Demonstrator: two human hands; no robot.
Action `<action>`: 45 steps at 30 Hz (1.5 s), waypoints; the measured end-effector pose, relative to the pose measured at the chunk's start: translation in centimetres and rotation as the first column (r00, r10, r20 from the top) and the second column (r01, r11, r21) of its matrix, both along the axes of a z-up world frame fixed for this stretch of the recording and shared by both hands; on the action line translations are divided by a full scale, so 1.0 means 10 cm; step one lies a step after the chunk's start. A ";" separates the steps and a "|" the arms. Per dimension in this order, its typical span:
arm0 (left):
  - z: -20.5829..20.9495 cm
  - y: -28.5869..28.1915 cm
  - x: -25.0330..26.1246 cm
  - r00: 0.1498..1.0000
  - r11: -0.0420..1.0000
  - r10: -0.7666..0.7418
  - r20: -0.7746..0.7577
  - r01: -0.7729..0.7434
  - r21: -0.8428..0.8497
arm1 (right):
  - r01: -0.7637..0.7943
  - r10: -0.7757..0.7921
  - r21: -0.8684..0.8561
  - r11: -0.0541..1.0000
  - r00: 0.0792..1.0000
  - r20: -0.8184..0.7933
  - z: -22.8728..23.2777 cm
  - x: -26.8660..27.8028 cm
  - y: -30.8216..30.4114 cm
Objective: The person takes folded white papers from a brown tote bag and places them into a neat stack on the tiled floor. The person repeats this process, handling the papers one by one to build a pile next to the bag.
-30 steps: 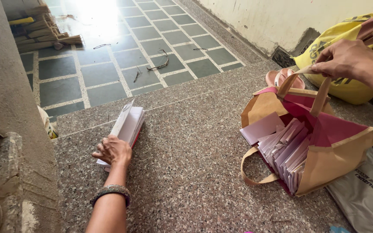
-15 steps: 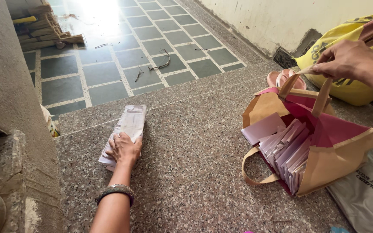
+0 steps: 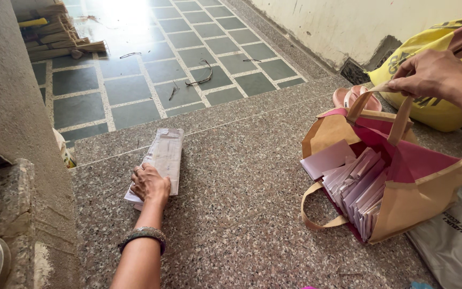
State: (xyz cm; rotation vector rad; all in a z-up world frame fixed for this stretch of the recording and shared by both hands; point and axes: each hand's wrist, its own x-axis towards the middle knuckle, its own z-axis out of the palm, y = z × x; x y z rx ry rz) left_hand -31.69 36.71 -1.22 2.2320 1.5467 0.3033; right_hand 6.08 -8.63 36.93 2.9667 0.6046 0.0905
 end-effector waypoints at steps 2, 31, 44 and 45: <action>-0.01 0.00 0.01 1.000 1.000 0.013 -0.018 -0.013 0.003 | 0.001 -0.001 0.005 1.000 1.000 -0.002 0.00 0.01 0.01; 0.55 -0.76 0.54 0.925 0.991 -0.031 0.379 0.077 -0.108 | 0.009 -0.009 0.013 1.000 1.000 -0.003 0.11 -0.07 -0.05; 0.40 -1.29 1.04 0.763 0.739 0.109 0.637 0.366 -0.565 | 0.007 -0.008 0.039 0.999 1.000 0.024 0.14 -0.11 -0.21; 0.41 -1.34 1.09 0.777 0.701 0.141 0.614 0.359 -0.616 | 0.007 -0.007 0.034 0.999 1.000 0.026 0.15 -0.12 -0.22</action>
